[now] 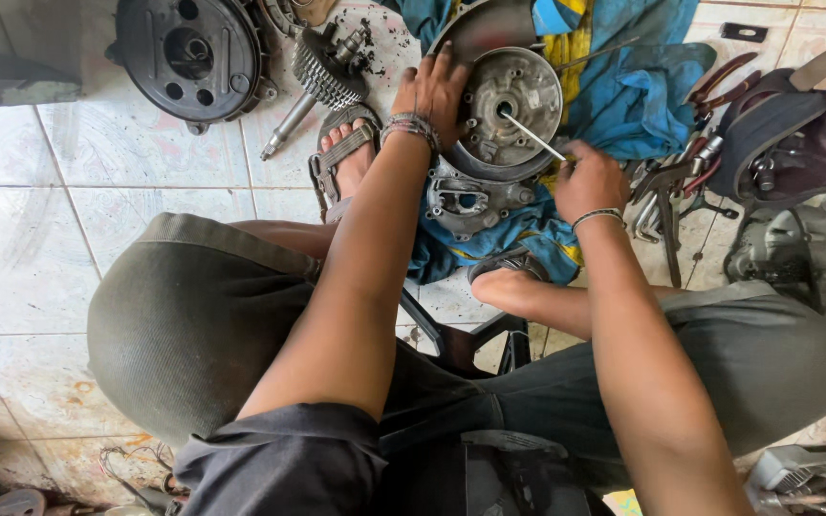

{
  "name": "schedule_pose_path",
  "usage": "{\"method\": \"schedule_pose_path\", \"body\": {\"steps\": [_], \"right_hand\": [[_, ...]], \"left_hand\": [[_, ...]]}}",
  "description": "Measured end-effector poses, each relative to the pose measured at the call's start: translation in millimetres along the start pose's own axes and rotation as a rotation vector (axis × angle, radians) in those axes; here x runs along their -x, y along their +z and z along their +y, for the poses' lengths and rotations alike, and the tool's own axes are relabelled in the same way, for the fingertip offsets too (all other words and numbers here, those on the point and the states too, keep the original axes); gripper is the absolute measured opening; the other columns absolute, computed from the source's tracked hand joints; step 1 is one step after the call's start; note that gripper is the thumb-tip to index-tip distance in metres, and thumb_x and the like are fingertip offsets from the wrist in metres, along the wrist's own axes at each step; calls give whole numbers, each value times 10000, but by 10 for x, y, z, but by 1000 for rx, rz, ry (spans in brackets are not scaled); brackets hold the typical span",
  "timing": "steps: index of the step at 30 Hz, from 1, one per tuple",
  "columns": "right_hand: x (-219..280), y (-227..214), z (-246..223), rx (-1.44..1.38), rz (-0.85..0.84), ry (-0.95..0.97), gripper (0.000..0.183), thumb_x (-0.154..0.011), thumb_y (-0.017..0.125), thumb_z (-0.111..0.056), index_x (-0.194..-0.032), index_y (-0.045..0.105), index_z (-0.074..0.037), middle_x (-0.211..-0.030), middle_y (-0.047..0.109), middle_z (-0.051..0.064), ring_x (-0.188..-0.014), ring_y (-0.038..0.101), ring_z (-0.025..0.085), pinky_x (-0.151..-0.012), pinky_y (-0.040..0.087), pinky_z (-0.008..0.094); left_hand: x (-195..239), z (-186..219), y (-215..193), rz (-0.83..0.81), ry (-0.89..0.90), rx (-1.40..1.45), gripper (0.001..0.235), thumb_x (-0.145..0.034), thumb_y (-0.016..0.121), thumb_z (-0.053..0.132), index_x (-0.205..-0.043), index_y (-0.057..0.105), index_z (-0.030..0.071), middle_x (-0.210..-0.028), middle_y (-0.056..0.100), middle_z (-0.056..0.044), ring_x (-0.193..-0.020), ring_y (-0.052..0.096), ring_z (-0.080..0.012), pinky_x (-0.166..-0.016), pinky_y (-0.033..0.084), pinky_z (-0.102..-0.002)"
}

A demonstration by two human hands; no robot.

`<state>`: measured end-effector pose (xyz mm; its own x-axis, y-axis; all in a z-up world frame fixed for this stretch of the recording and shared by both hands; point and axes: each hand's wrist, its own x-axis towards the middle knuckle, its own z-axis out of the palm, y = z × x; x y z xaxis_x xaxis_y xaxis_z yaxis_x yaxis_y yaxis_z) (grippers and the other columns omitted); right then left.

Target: The person uses a screwdriver to scrape and clean the inside of a circular metal engine part. They then place the part down and pick up a larger engine casing, manipulating it with both hands. Finally, they handle a small metal ring, inspecting it closely.

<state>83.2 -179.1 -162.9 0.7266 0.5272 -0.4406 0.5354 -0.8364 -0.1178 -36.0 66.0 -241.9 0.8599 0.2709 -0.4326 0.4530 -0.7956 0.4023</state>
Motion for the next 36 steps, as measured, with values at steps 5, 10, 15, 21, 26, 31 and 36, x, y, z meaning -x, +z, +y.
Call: {"method": "schedule_pose_path", "body": {"steps": [5, 10, 15, 21, 26, 31, 36], "right_hand": [[-20, 192, 54, -27, 95, -60, 280, -915, 674, -80, -1135, 776, -221, -1020, 763, 173, -883, 688, 465, -644, 530, 610], [5, 429, 110, -114, 163, -103, 221, -913, 676, -40, -1082, 741, -168, -1004, 726, 181, -885, 655, 465, -635, 501, 609], [54, 587, 129, -270, 189, -137, 221, -923, 653, 7, -1118, 703, -86, -1027, 719, 216, -931, 660, 461, -719, 517, 586], [-22, 613, 293, -328, 144, -160, 118, -942, 686, -51, -1047, 722, -94, -891, 736, 184, -809, 677, 443, -659, 520, 569], [-44, 402, 248, -54, -42, -35, 141, -1010, 671, -336, -1025, 781, -250, -838, 732, 220, -784, 648, 551, -593, 475, 655], [-31, 592, 218, -93, -82, 85, 449, -1078, 538, -473, -957, 738, -89, -861, 709, 290, -803, 633, 583, -606, 440, 684], [-87, 657, 259, -86, -37, 87, 513, -1099, 508, -506, -873, 723, -99, -807, 704, 259, -739, 638, 549, -549, 440, 658]], "left_hand": [[42, 34, 250, -155, 38, -36, 923, -893, 713, 558, -1620, 248, 231, -1683, 106, -251, -1486, 313, -449, -1214, 258, -570], [141, 42, 281, -79, 61, -104, 986, -887, 706, 612, -1647, 236, 195, -1680, 65, -271, -1533, 251, -469, -1246, 149, -622], [91, 26, 448, 14, 213, -116, 951, -852, 689, 555, -1643, 327, 171, -1690, -29, -191, -1572, 77, -418, -1268, 99, -593], [107, 91, 738, 36, 174, -210, 1052, -829, 548, 780, -1672, 264, 220, -1717, -15, -159, -1578, -25, -387, -1270, 23, -587], [237, 265, 160, 49, 97, -243, 1106, -876, 541, 782, -1692, 188, 125, -1706, -14, -201, -1582, -22, -367, -1279, 50, -590], [76, 229, 216, -74, -13, -221, 1347, -726, 517, 949, -1682, 51, 122, -1735, -3, -180, -1597, -39, -347, -1280, -29, -585], [78, 266, 120, -129, -52, -163, 1349, -764, 605, 941, -1680, -4, 161, -1727, -36, -217, -1605, -30, -387, -1293, -6, -592]]}}
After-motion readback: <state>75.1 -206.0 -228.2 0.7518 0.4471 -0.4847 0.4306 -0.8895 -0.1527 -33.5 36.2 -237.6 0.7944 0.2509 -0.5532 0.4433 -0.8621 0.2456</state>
